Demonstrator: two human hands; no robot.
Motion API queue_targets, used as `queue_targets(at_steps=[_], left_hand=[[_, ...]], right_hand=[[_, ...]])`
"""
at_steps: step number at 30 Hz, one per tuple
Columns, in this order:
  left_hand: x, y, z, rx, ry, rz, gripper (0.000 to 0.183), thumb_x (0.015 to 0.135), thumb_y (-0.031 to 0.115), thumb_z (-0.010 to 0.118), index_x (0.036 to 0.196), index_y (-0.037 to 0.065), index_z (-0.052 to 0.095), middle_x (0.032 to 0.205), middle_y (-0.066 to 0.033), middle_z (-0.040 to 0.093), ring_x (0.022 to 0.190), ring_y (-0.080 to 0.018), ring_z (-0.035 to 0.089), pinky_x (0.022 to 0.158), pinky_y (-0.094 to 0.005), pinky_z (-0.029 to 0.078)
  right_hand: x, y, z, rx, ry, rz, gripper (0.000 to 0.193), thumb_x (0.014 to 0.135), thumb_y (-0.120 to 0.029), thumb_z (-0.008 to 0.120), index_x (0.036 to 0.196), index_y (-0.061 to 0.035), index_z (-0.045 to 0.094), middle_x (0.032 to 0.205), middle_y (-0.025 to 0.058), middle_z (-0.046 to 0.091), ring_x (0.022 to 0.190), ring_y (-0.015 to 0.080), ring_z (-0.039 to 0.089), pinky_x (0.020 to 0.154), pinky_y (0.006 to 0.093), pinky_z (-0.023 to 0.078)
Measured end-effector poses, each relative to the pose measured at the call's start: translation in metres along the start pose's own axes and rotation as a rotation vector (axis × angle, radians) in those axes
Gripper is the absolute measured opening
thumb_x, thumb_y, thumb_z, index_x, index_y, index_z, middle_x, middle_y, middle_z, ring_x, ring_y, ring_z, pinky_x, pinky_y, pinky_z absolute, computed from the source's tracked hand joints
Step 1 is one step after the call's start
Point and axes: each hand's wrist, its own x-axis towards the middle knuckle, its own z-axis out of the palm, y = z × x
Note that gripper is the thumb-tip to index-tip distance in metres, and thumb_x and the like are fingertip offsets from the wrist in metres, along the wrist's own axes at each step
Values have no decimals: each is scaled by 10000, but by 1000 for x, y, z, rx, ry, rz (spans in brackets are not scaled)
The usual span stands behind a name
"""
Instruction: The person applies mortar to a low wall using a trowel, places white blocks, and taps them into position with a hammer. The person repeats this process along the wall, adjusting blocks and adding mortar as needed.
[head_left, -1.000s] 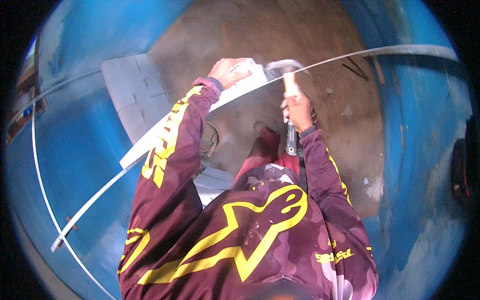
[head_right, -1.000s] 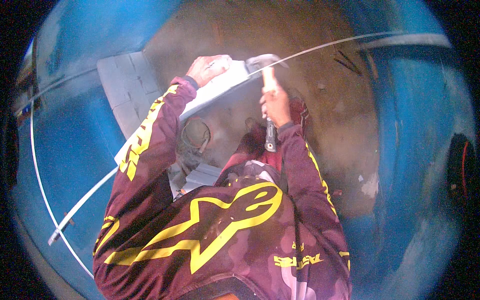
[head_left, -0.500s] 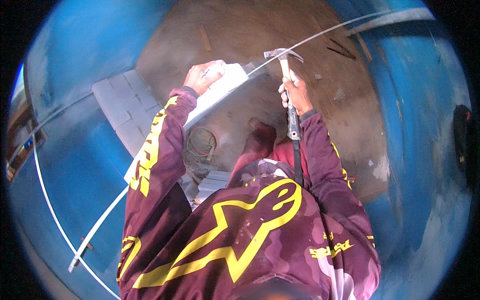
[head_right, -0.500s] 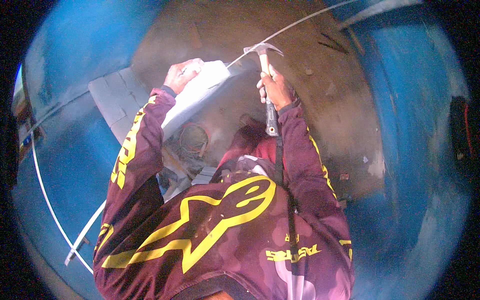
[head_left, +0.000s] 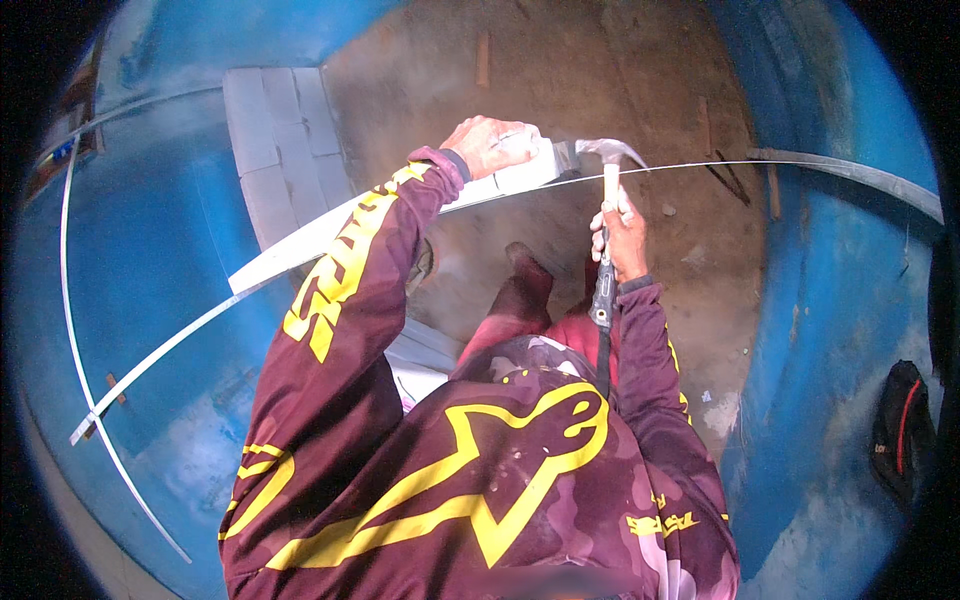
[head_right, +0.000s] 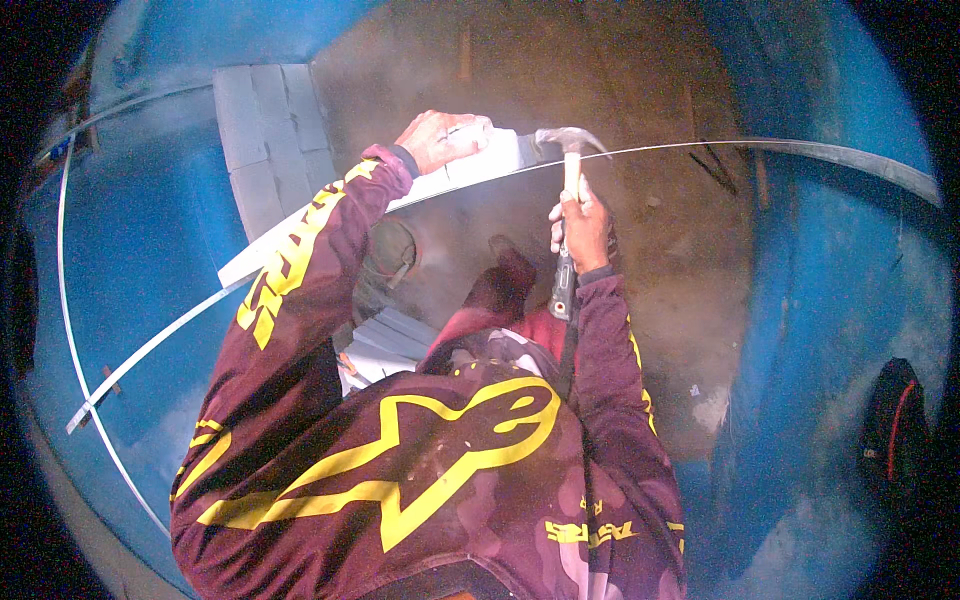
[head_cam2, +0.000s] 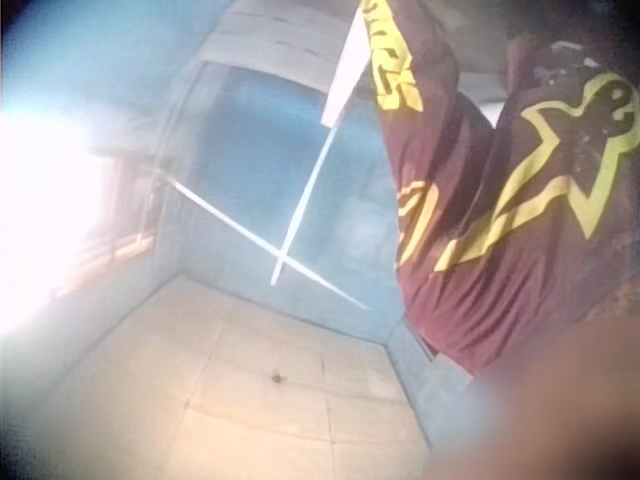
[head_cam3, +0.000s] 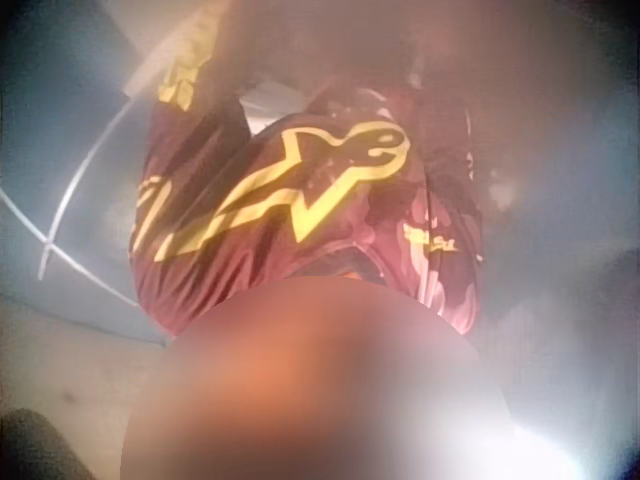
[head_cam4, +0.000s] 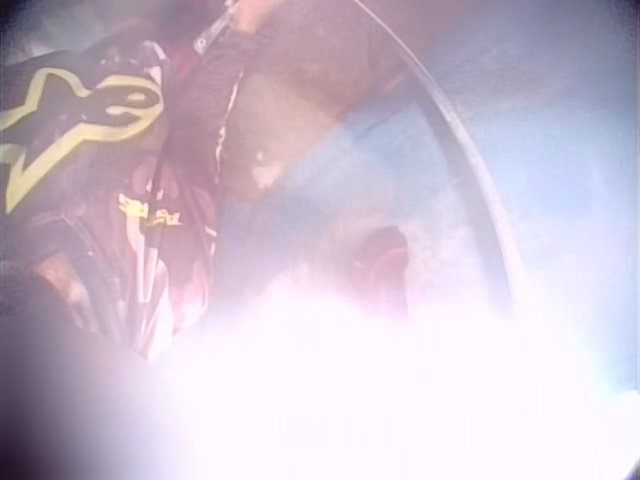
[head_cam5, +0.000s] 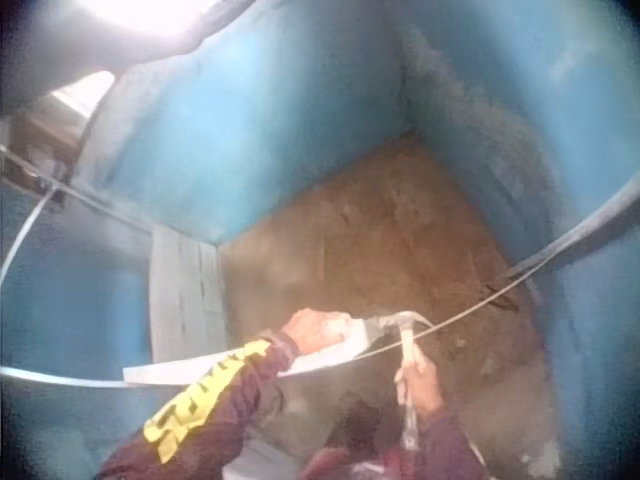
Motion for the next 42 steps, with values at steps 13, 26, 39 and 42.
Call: queue_targets(at_steps=[13,26,39,42], left_hand=[[-6,2,-4,-16,46,-12,529,845,398,607,1266,82,667,1196,-131,715,1104,-311,679,987,-392,500],[36,-10,4,613,-88,89,332,977,325,500,1236,218,678,1379,-89,598,1240,-323,591,1057,-393,481],[28,-10,-3,275,102,-163,486,841,446,608,1233,172,699,1213,-153,695,1153,-351,647,1004,-416,493],[28,-15,-1,259,44,-174,598,859,525,597,1318,143,625,1303,-205,641,1227,-389,596,1050,-433,458]], right_hand=[[2,8,7,103,-39,50,319,1024,-163,514,1332,-105,460,759,46,542,491,100,499,388,286,461],[-3,123,93,1087,255,239,106,1017,-157,481,912,-138,477,713,0,457,549,120,459,481,318,433],[2,105,145,1185,167,223,52,1010,-179,486,1012,-127,484,747,24,501,543,146,479,480,346,445],[-11,101,118,945,232,184,40,1002,-121,470,964,-109,462,746,22,488,562,133,471,488,321,423]])
